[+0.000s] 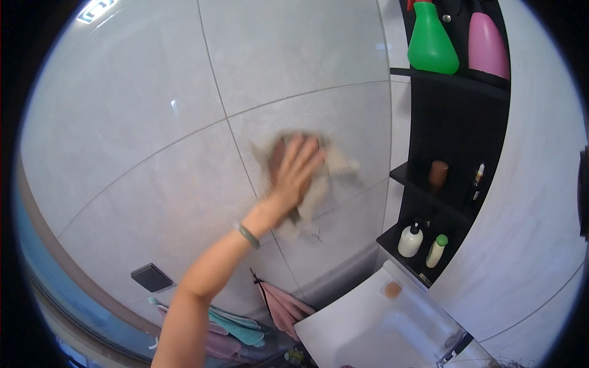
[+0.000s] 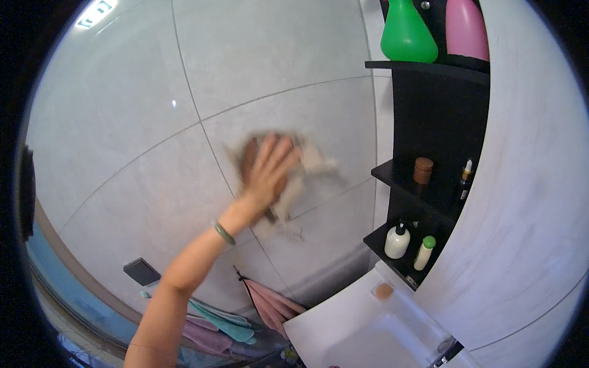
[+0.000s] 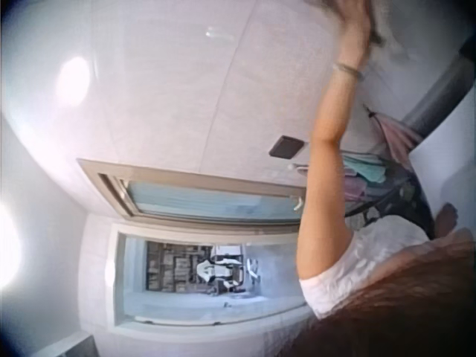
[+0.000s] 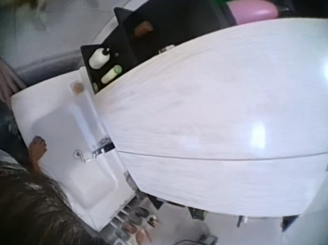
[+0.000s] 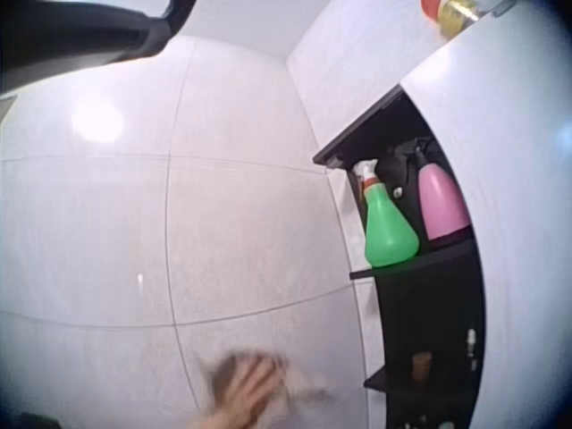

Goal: The person wipes down the bathroom tile wall with a cloth, washes a plastic basin under the sink faucet, and wipes the sink and soap dish with the cloth.

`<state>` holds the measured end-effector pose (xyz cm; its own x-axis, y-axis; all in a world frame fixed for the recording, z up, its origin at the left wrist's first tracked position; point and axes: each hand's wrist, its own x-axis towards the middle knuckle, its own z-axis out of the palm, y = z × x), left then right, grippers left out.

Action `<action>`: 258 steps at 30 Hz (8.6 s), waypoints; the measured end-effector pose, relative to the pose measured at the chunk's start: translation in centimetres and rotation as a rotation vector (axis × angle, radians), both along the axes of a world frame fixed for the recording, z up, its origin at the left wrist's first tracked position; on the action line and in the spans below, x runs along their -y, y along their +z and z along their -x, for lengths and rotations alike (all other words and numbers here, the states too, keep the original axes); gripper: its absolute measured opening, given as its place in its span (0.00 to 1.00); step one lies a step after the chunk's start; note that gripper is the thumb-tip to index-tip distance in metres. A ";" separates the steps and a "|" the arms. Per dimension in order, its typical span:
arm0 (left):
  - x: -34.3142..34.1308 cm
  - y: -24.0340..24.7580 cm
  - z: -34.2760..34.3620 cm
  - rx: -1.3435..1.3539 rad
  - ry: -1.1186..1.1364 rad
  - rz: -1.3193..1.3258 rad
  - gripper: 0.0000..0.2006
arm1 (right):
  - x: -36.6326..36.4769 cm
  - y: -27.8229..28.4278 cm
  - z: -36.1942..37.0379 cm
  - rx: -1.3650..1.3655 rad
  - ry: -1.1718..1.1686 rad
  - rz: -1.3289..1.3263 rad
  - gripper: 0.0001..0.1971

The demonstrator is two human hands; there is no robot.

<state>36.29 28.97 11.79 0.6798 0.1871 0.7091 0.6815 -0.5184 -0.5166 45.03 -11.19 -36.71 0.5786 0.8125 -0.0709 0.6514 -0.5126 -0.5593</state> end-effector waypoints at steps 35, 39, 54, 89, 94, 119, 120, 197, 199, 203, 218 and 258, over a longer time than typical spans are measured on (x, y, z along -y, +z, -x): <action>-3.3 -50.0 -1.8 -0.749 0.524 0.431 0.29 | -0.2 -3.3 0.6 -0.048 0.025 0.191 0.17; -1.0 -46.3 6.1 -0.285 0.439 0.757 0.25 | 0.4 -4.3 1.1 0.112 0.046 0.048 0.15; 4.7 -10.8 1.9 0.385 0.510 0.029 0.33 | 0.6 -5.0 0.8 0.296 0.019 -0.033 0.12; 15.2 -32.2 20.8 -0.065 0.415 0.326 0.21 | 0.5 -5.0 0.0 0.257 0.029 -0.022 0.11; 11.6 -33.9 15.9 -0.034 0.385 0.404 0.18 | 0.5 -4.9 0.2 0.243 0.010 0.044 0.12; 14.5 -15.8 20.4 0.756 0.765 0.015 0.37 | 0.5 -5.6 0.1 0.301 0.072 0.113 0.14; 14.1 -17.2 21.0 0.702 0.764 -0.028 0.34 | 0.6 -6.1 0.0 0.341 0.080 0.113 0.15; 45.1 -17.4 32.5 0.723 -0.685 1.882 0.07 | -5.0 28.6 21.0 0.051 0.821 -0.410 0.26; 45.6 -17.2 31.7 0.481 -0.693 1.985 0.09 | -3.4 28.9 20.3 0.084 0.901 -0.313 0.25; 42.2 -20.0 30.8 0.669 -0.288 1.860 0.15 | 2.3 28.5 16.7 0.171 1.057 0.018 0.24; 38.5 -26.4 20.5 1.579 -0.673 1.976 0.15 | 9.7 27.1 10.5 0.201 1.070 0.397 0.21; 53.7 -23.6 33.0 1.475 0.362 1.501 0.12 | -17.2 24.7 36.5 -0.175 1.170 -1.153 0.25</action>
<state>3.31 -24.69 -11.81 -0.2785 0.9348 -0.2202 0.2363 0.2890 0.9277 8.50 5.99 -11.96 -0.2965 0.4418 0.8467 0.2529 0.8913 -0.3764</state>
